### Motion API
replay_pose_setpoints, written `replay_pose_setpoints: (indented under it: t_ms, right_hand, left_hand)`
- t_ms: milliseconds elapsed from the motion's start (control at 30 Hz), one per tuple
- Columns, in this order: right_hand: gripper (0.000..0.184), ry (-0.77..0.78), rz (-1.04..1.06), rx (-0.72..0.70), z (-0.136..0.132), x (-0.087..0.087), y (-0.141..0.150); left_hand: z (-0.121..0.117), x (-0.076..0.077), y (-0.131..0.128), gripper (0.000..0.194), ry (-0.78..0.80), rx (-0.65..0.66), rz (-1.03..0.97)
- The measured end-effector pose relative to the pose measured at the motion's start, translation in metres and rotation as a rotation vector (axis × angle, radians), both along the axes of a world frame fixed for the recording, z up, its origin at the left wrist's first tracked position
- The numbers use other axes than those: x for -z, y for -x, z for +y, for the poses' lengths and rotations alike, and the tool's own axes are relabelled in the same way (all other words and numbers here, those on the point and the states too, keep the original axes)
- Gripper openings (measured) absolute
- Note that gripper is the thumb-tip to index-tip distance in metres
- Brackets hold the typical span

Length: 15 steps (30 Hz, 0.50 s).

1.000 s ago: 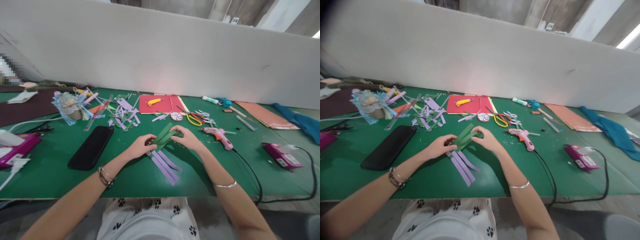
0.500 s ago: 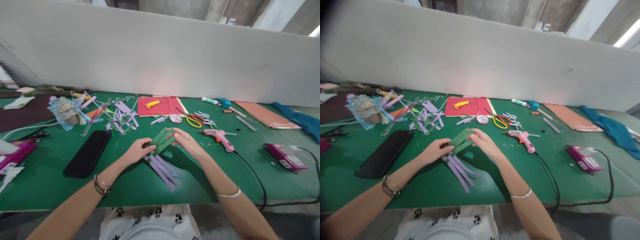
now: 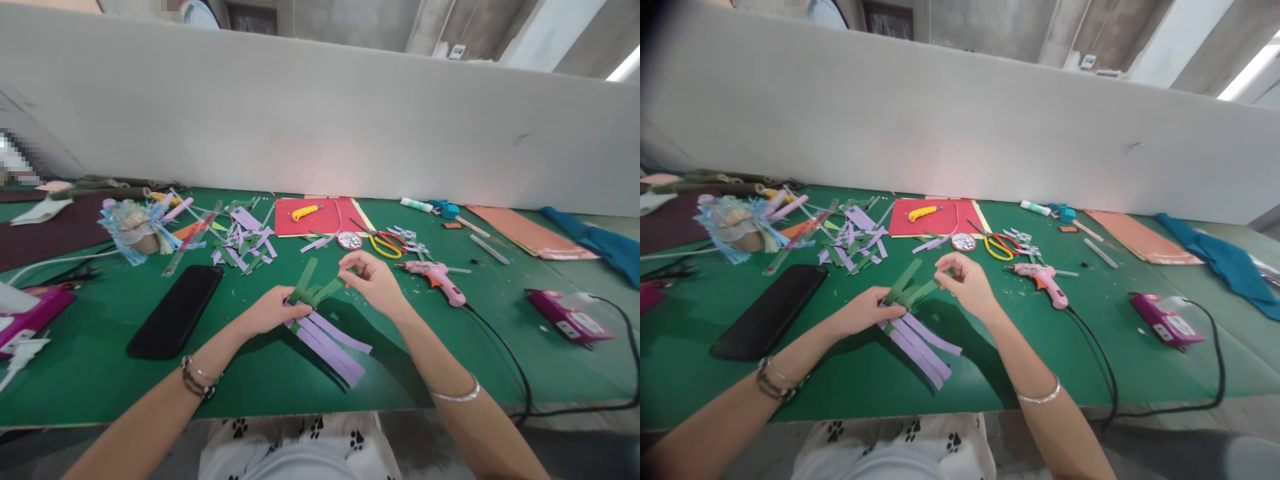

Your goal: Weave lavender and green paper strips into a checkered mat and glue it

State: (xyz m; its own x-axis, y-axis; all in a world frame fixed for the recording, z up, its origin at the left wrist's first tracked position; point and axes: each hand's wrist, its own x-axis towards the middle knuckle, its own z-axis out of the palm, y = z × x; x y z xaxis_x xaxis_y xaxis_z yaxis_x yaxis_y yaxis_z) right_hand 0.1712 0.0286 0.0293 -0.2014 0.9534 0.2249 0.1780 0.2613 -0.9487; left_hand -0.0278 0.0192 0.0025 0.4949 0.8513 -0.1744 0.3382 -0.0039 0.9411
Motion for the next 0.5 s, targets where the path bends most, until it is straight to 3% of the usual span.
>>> replay_pose_setpoints:
  t_ms: [133,267,367,500]
  right_hand:
    - [0.023,-0.018,0.060,0.026,0.002,0.003,-0.003]
    - [0.041,0.225,0.232,0.015,0.002,0.014,0.003]
    - [0.043,0.466,0.290,-0.045,-0.002,0.022,0.012]
    - [0.036,0.457,0.313,0.023,-0.005,0.025,0.020]
  left_hand:
    - [0.002,0.002,0.002,0.025,-0.010,0.001,0.021]
    - [0.001,0.005,0.000,0.030,-0.012,-0.008,0.040]
    - [-0.002,0.003,-0.004,0.031,-0.065,-0.061,0.020]
    - [-0.005,0.002,-0.009,0.029,-0.130,-0.111,0.015]
